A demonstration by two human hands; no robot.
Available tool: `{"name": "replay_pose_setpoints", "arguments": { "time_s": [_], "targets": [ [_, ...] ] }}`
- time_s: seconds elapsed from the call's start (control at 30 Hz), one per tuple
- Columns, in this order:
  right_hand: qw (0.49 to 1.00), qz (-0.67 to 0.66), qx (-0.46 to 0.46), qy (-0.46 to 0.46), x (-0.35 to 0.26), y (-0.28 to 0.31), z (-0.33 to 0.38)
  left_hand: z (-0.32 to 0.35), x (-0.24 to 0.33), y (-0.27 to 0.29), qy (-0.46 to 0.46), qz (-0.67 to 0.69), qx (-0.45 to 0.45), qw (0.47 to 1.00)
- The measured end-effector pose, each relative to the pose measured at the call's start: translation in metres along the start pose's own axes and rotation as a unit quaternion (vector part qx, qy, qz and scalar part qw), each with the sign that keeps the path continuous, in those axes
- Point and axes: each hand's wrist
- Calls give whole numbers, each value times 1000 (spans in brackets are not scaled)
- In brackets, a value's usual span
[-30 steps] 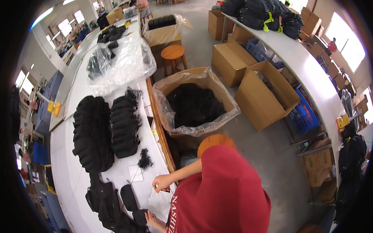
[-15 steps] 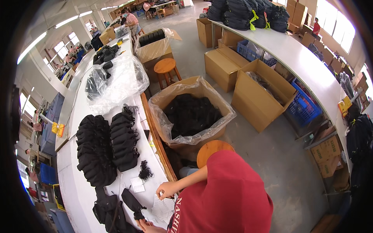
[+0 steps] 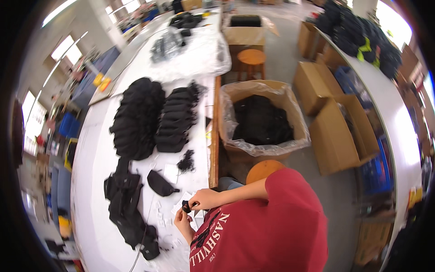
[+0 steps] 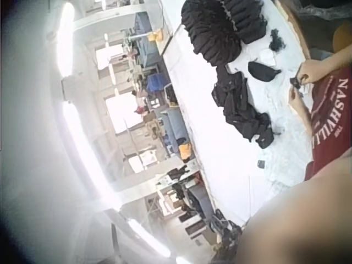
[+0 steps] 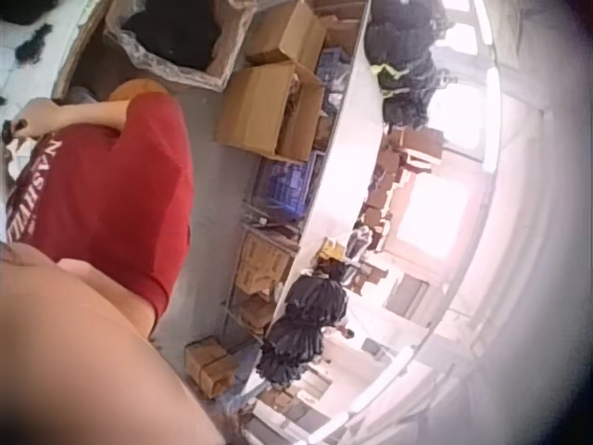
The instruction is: Organize small items and tags into black pouches and stack them on a table.
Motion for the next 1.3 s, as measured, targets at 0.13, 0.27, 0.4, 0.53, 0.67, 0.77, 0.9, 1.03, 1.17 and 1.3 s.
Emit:
{"name": "replay_pose_setpoints", "arguments": {
  "time_s": [0.13,0.27,0.4,0.53,0.67,0.77,0.9,1.03,1.17,1.3],
  "targets": [
    [998,2,-44,47,-8,-7,-6,20,1,4,-35,-8,66,997],
    [995,-16,-58,84,-15,-14,-12,33,3,13,-24,11,108,994],
    [992,0,-79,93,-13,-17,-16,36,-7,22,8,-18,98,995],
    [990,43,-79,109,-11,-18,-16,32,-24,23,17,5,80,997],
    [992,27,-96,81,-2,-27,-11,37,-28,19,-19,20,95,995],
    [992,-45,-118,26,-8,-30,-12,46,-23,18,-7,47,94,994],
    [989,-57,-127,43,-11,-40,-17,52,-31,31,37,16,92,995],
    [988,-48,-139,51,-15,-36,-23,47,-33,31,10,28,95,995],
    [984,-70,-161,20,-8,-34,-26,46,-28,25,-11,29,119,992],
    [958,-224,-177,-40,-9,-36,-30,51,-21,21,-47,46,212,975]
  ]
}}
Point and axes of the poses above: each hand's wrist, its own z-axis away from the middle knuckle, its own y-axis out of the back of the hand, x = y × z, and after that the axes turned 2 degrees about y, right-handed
